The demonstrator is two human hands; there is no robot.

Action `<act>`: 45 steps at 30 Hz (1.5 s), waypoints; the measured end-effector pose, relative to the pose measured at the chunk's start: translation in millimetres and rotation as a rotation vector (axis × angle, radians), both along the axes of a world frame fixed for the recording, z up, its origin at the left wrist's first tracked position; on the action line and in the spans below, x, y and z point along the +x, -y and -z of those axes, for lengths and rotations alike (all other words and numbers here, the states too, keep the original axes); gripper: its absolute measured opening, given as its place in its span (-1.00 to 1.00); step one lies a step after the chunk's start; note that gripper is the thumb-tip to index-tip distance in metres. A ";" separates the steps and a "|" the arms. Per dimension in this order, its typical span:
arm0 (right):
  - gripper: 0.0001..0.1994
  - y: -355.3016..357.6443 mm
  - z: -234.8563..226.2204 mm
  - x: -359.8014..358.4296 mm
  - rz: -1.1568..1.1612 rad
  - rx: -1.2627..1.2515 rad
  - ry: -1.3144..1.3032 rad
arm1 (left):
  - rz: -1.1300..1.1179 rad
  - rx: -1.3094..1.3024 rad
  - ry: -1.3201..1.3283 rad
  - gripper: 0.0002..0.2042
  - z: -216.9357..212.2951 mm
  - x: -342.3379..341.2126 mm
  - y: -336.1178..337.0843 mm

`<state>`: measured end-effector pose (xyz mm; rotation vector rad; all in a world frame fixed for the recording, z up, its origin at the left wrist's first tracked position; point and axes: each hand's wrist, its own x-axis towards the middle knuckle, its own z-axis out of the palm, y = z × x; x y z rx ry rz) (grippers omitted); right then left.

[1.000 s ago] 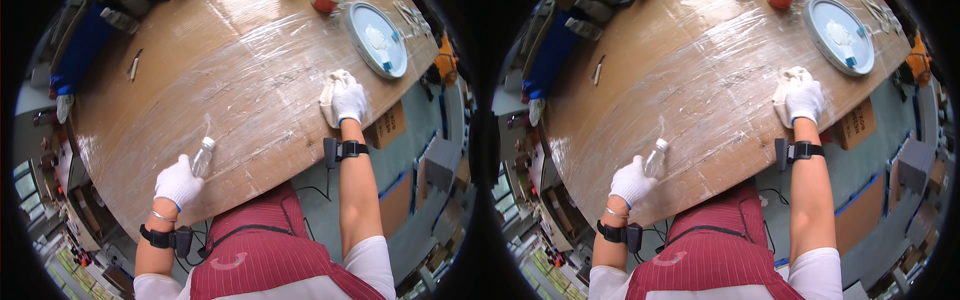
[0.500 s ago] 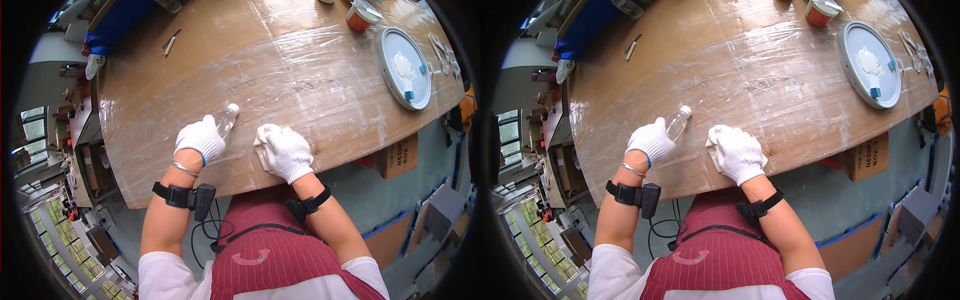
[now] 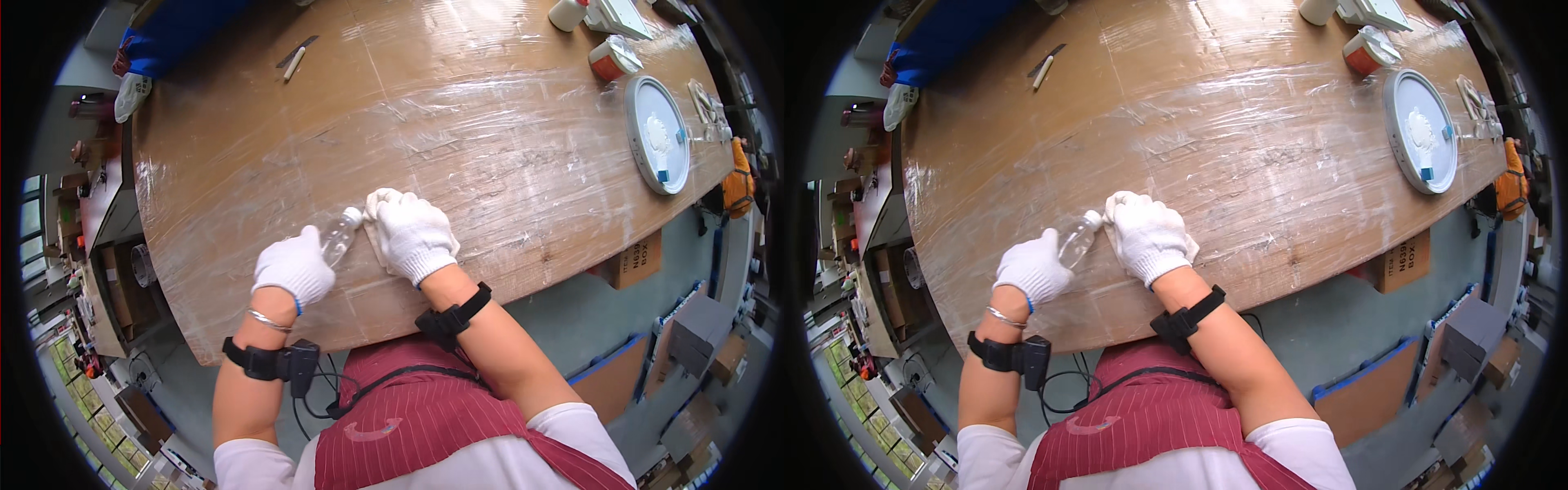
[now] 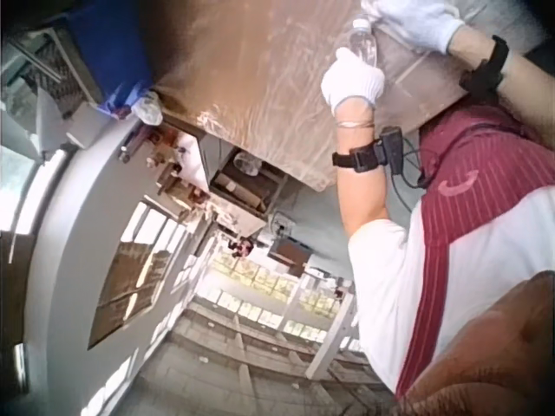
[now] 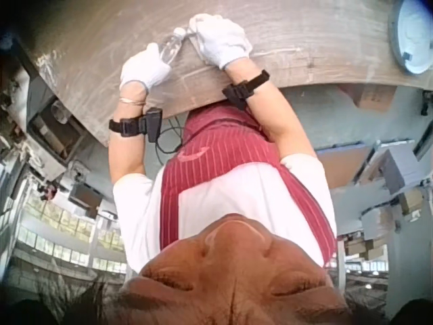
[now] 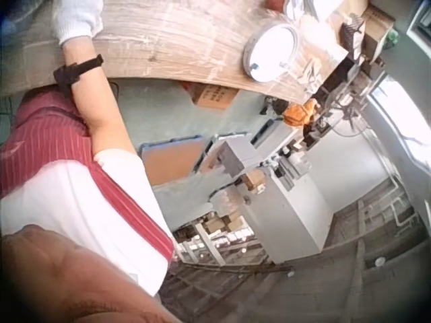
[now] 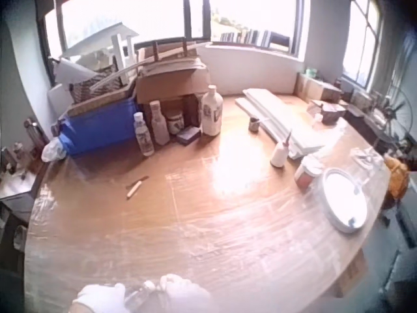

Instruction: Cleaning a furniture surface with a cloth and then preparing white wood filler or paint on a tray for application.

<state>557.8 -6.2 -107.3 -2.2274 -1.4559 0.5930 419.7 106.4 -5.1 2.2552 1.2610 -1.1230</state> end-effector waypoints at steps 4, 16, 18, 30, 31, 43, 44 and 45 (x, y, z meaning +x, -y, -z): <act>-0.89 14.9 10.7 29.6 0.087 0.096 0.109 | -0.131 0.041 -0.108 -0.60 -9.7 -63.5 -34.5; -0.79 -81.0 15.9 51.4 0.450 -0.080 0.370 | -0.499 0.076 -0.193 -0.48 -9.1 -225.9 -74.0; -0.81 -119.6 11.5 -8.2 0.207 0.082 0.340 | -0.585 0.116 -0.215 -0.44 -7.2 -264.5 -70.8; -0.61 -60.2 38.0 -61.8 -0.284 0.119 0.300 | -0.938 0.207 -0.318 -0.32 2.7 -416.5 -100.8; -0.63 -64.1 42.0 -41.0 -0.146 0.177 0.385 | -0.912 0.231 -0.269 -0.34 4.3 -413.3 -111.3; -0.67 -175.3 29.1 -35.9 0.219 -0.019 0.325 | -0.742 -0.024 0.133 -0.57 11.2 -355.9 -70.9; -0.68 -190.4 26.6 -54.8 0.132 -0.047 0.404 | -0.820 -0.029 0.107 -0.55 11.2 -369.5 -64.9; -0.69 -209.6 26.4 -74.2 0.095 0.001 0.365 | -0.876 -0.013 0.081 -0.52 7.8 -384.3 -60.4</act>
